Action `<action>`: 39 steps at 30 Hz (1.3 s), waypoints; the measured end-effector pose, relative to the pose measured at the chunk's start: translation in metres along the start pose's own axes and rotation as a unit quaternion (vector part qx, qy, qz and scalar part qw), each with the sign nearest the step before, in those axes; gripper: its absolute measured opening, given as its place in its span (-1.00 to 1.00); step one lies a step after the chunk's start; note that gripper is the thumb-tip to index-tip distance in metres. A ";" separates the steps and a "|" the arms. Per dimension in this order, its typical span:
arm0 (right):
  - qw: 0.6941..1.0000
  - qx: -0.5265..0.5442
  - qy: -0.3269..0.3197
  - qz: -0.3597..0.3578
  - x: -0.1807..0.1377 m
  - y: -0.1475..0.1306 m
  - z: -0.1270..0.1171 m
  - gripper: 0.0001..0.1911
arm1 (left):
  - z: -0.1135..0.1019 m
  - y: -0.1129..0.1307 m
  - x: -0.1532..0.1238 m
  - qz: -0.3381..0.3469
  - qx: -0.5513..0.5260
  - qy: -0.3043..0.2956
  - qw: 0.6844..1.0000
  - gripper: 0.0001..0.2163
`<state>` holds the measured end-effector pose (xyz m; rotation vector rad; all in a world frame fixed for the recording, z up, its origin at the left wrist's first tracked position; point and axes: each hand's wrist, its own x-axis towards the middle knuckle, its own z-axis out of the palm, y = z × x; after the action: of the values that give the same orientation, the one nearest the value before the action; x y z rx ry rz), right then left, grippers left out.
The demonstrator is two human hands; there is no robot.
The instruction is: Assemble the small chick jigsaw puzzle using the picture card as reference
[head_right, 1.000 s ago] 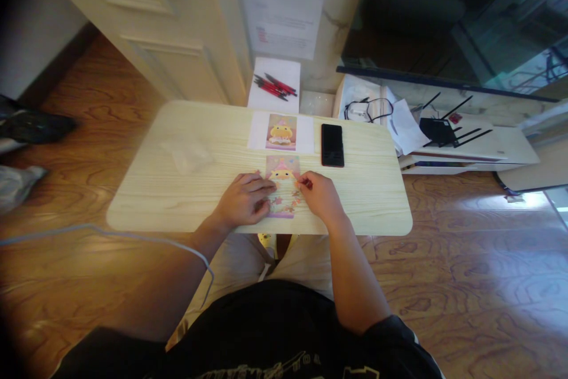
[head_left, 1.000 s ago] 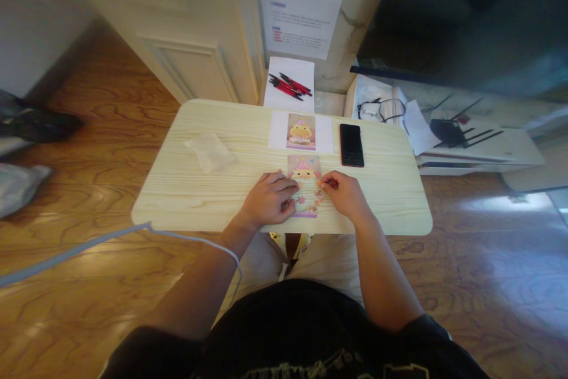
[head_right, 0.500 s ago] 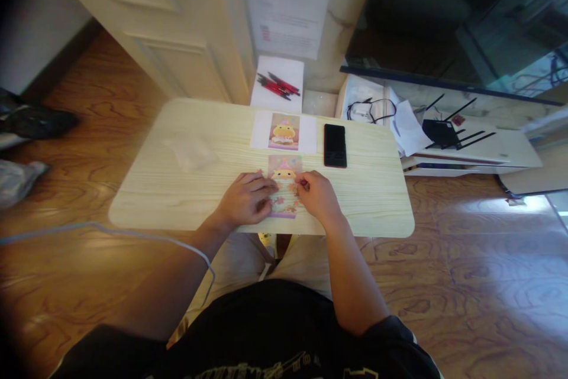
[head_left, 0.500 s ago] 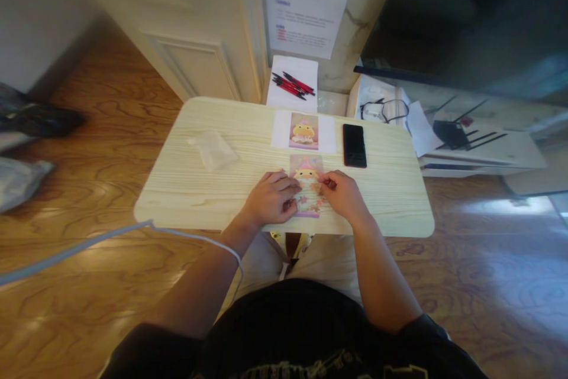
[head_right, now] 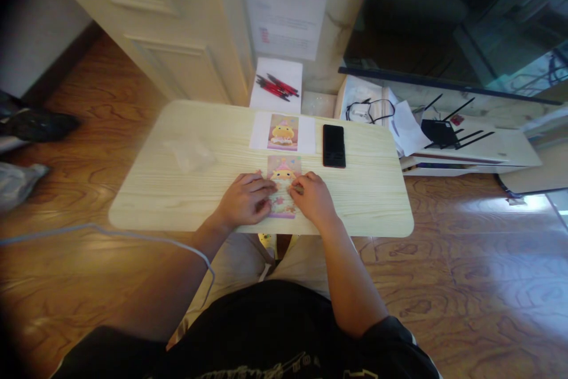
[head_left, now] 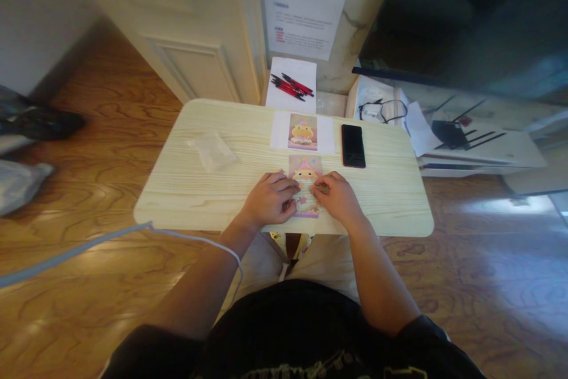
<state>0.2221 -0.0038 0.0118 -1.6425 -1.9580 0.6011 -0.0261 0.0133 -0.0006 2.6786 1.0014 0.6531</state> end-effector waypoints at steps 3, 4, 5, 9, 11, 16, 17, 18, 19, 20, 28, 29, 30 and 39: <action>1.000 0.000 0.015 0.009 -0.002 0.000 -0.005 -0.86 | 0.000 0.000 -0.001 0.000 0.006 0.014 1.000 -0.73; 1.000 0.001 0.016 0.012 -0.002 0.001 -0.007 -0.85 | 0.000 0.000 -0.002 -0.002 0.007 0.022 1.000 -0.74; 1.000 0.002 0.016 0.015 -0.003 0.002 -0.009 -0.84 | 0.001 0.000 -0.002 -0.007 0.008 0.031 0.999 -0.75; 0.999 0.014 0.018 0.026 -0.004 0.006 -0.017 -0.88 | 0.000 0.001 -0.001 -0.034 0.016 0.055 0.998 -0.80; 0.999 0.021 0.022 0.032 -0.004 0.007 -0.019 -0.87 | 0.000 0.002 -0.001 -0.047 0.021 0.060 0.997 -0.82; 0.999 -0.014 0.019 0.023 -0.004 0.001 -0.013 -0.89 | 0.001 0.003 0.001 -0.052 0.037 0.064 0.996 -0.85; 0.999 -0.031 0.016 0.019 -0.004 -0.002 -0.011 -0.88 | 0.001 0.003 0.001 -0.052 0.040 0.066 0.996 -0.85; 0.999 -0.048 0.014 0.016 -0.004 -0.004 -0.008 -0.86 | 0.001 0.003 0.001 -0.052 0.043 0.068 0.995 -0.84; 0.998 -0.062 0.012 0.014 -0.003 -0.006 -0.006 -0.84 | 0.002 0.002 0.001 -0.052 0.045 0.070 0.995 -0.84; 0.997 -0.073 0.010 0.015 -0.003 -0.008 -0.004 -0.84 | 0.002 0.002 0.001 -0.053 0.046 0.072 0.995 -0.84; 0.998 -0.053 -0.011 0.011 0.002 -0.012 0.005 -0.93 | 0.004 0.001 0.000 -0.048 0.044 0.073 0.995 -0.85; 0.999 -0.048 -0.009 0.007 0.002 -0.012 0.005 -0.93 | 0.004 0.001 0.000 -0.047 0.045 0.073 0.995 -0.85; 0.999 -0.043 -0.006 0.002 0.002 -0.012 0.005 -0.92 | 0.004 0.001 0.000 -0.046 0.045 0.074 0.995 -0.85; 0.996 0.086 0.022 -0.005 0.002 -0.010 -0.005 -0.87 | 0.005 0.000 0.002 -0.050 0.042 0.077 0.995 -0.85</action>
<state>0.2173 -0.0039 0.0217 -1.5259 -1.8273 0.7033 -0.0225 0.0142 -0.0049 2.6601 1.2198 0.8256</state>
